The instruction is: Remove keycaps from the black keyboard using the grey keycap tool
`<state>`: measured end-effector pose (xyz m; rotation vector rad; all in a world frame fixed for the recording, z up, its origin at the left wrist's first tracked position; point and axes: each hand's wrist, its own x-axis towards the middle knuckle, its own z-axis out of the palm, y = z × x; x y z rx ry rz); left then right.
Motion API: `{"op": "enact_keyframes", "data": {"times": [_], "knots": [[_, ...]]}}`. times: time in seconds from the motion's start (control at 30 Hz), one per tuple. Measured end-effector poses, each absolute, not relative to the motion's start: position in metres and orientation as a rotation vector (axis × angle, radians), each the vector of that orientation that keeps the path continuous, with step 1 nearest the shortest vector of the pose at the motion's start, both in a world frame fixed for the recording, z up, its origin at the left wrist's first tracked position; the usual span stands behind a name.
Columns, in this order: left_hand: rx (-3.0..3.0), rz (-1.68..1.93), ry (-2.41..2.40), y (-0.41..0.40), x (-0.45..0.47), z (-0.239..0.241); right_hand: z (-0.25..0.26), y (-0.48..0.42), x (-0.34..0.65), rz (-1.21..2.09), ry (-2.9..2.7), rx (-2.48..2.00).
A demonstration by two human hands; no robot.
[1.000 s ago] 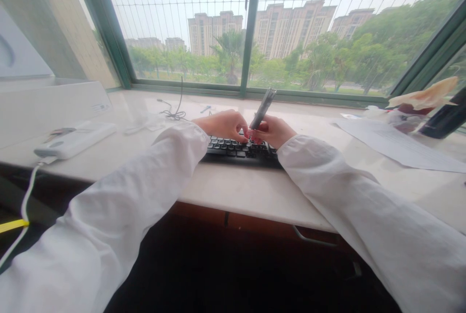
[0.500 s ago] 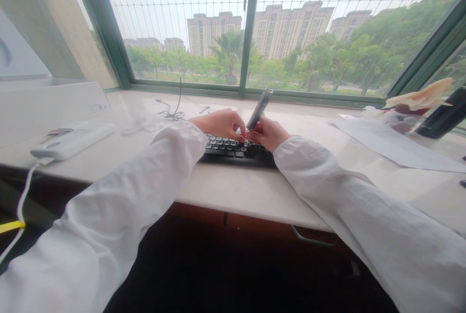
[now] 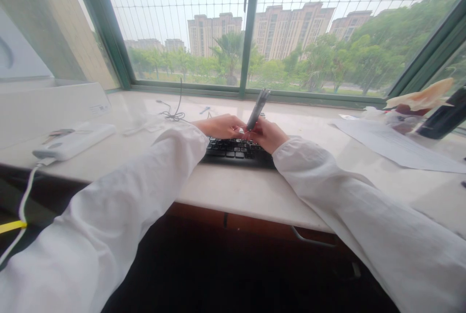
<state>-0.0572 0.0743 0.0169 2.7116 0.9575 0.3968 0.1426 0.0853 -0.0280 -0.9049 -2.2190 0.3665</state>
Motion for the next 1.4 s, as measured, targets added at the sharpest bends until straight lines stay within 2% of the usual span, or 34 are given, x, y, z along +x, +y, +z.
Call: {"op": "enact_keyframes", "data": {"times": [0.37,0.67,1.03,1.2,1.4], "knots": [[2.749,0.477,0.913,0.080,-0.054,0.007,-0.025,0.084,0.143,0.325,-2.192,-0.972],[2.822,0.411,0.953,0.077,-0.052,0.008,-0.029,0.087,0.142,0.493,-2.078,-0.976],[2.848,0.427,0.947,0.075,-0.053,0.009,-0.022,0.080,0.144,0.442,-2.123,-0.980],[2.873,0.438,0.933,0.074,-0.052,0.009,-0.010,0.069,0.145,0.619,-2.138,-0.993],[2.904,0.448,1.002,0.073,-0.050,0.009,-0.008,0.068,0.142,0.402,-2.059,-1.105]]}}
